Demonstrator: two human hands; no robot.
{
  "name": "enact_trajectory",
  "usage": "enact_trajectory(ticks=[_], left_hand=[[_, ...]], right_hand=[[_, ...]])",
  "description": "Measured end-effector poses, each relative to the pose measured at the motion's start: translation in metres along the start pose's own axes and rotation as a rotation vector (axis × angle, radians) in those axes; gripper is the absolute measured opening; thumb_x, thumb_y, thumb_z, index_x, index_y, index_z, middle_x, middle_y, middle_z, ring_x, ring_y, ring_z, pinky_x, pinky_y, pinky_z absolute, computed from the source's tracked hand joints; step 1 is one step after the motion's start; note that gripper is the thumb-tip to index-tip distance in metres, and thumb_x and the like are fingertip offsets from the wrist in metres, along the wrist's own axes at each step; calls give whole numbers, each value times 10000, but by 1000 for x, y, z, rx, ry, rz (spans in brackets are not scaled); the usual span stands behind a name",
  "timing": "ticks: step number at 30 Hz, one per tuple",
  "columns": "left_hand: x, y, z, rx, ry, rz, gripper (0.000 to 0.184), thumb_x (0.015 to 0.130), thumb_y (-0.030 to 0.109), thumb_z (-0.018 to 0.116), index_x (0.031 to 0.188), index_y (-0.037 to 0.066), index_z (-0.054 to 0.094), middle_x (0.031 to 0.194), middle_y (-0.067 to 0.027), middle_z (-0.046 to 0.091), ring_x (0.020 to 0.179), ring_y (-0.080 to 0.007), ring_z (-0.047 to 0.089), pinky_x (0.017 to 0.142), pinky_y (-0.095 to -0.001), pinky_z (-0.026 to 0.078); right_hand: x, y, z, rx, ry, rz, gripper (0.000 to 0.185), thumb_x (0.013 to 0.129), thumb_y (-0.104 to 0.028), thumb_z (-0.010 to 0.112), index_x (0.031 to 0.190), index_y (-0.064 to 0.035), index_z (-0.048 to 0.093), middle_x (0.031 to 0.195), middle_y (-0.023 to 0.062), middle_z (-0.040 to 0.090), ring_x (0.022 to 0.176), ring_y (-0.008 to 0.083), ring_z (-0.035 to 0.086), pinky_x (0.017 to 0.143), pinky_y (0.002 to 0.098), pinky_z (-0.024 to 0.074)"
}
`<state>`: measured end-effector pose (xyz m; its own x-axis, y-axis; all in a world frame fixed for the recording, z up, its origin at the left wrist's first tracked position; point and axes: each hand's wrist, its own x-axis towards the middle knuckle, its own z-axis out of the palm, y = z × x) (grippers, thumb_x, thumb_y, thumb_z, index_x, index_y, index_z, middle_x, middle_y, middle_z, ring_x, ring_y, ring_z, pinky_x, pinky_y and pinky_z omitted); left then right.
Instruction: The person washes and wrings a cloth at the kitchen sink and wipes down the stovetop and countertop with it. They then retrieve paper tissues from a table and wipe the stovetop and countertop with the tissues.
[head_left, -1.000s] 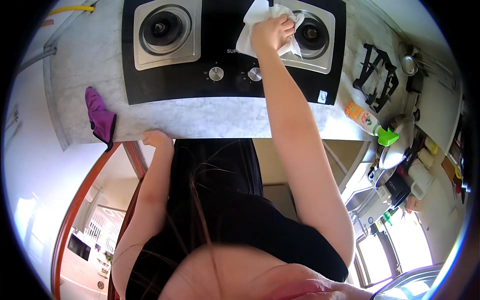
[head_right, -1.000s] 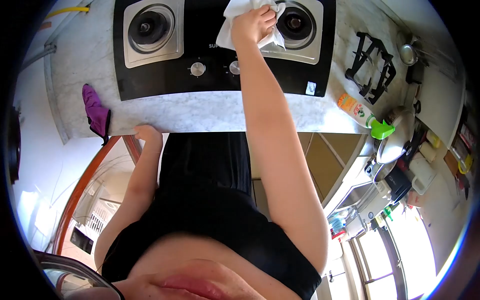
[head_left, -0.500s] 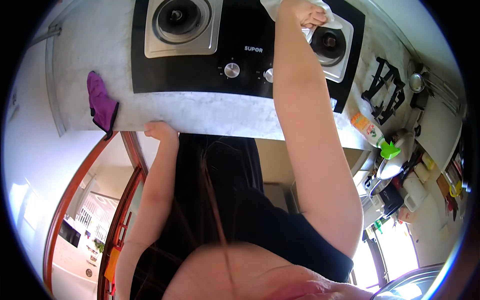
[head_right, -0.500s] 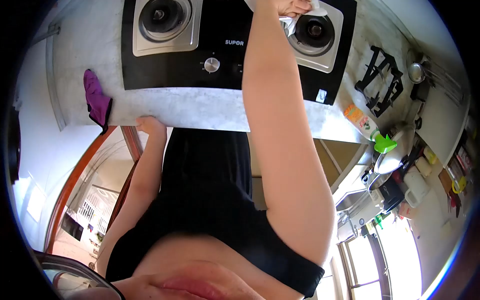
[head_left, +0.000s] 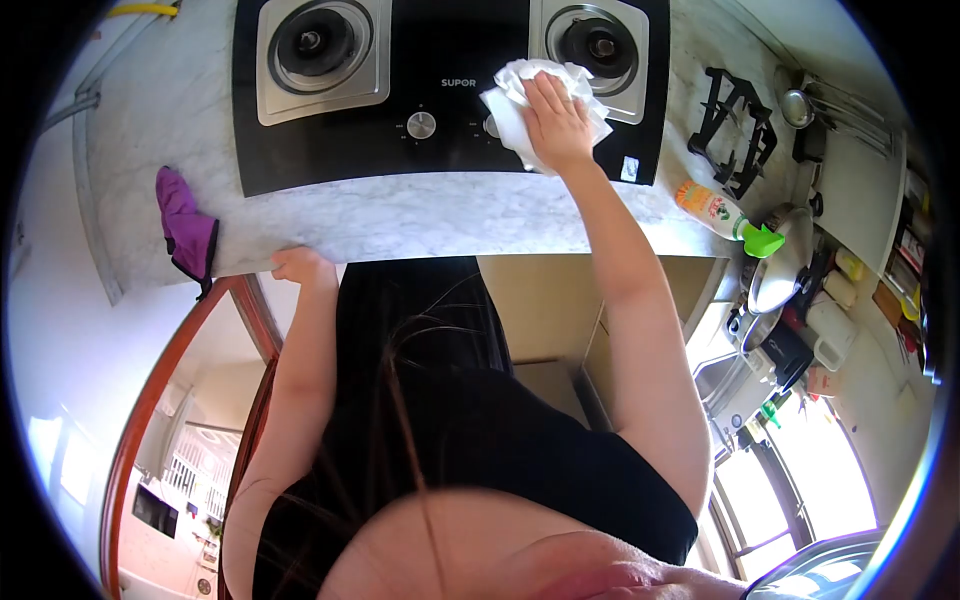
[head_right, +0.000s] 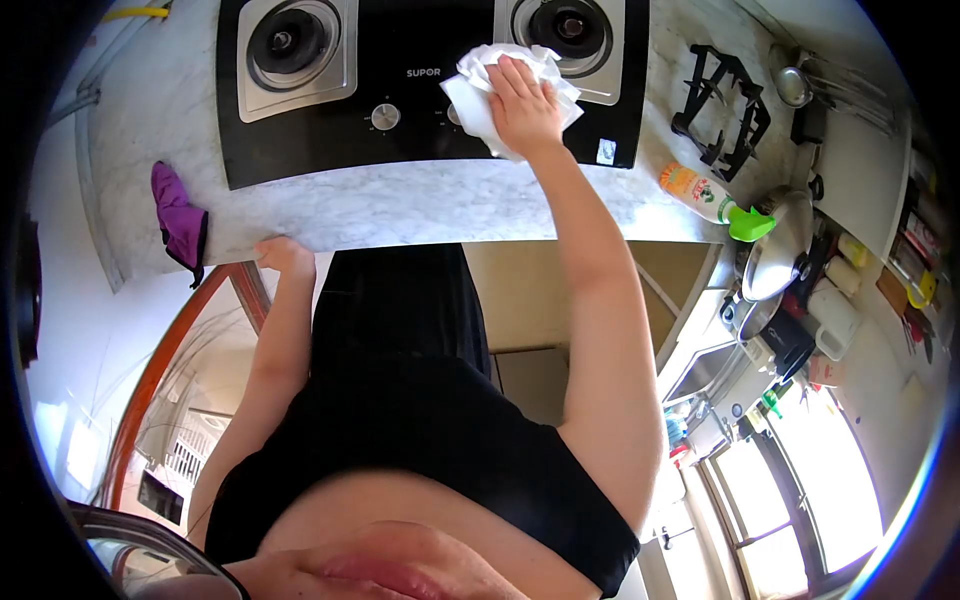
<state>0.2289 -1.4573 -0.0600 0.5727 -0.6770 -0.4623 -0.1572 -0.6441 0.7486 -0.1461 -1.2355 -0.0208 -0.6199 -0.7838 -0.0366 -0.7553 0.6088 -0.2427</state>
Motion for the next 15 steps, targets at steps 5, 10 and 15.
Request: enact_trajectory(ticks=[5, 10, 15], left_hand=[[-1, 6, 2, 28, 32, -10, 591, 1021, 446, 303, 1396, 0, 203, 1428, -233, 342, 1215, -358, 482, 1024, -447, 456], [11, -1, 4, 34, 67, -8, 580, 1024, 438, 299, 1396, 0, 228, 1414, -247, 366, 1200, -371, 495, 1011, -443, 456], [2, 2, 4, 84, 111, -12, 570, 1023, 427, 299, 1394, -4, 256, 1364, -260, 430, 1184, -383, 507, 992, -430, 465]], right_hand=[[-32, 31, -17, -57, -105, 56, 465, 962, -316, 455, 1426, -305, 421, 1528, -4, 348, 1431, 185, 282, 1125, 499, 263], [-61, 72, -10, -53, -27, 306, 520, 971, -354, 431, 1481, -302, 345, 1566, 33, 283, 1461, 219, 217, 1119, 555, 224], [-20, -40, 22, -43, -31, 633, 587, 985, -376, 386, 1531, -229, 229, 1613, 51, 131, 1491, 216, 82, 1104, 588, 210]])
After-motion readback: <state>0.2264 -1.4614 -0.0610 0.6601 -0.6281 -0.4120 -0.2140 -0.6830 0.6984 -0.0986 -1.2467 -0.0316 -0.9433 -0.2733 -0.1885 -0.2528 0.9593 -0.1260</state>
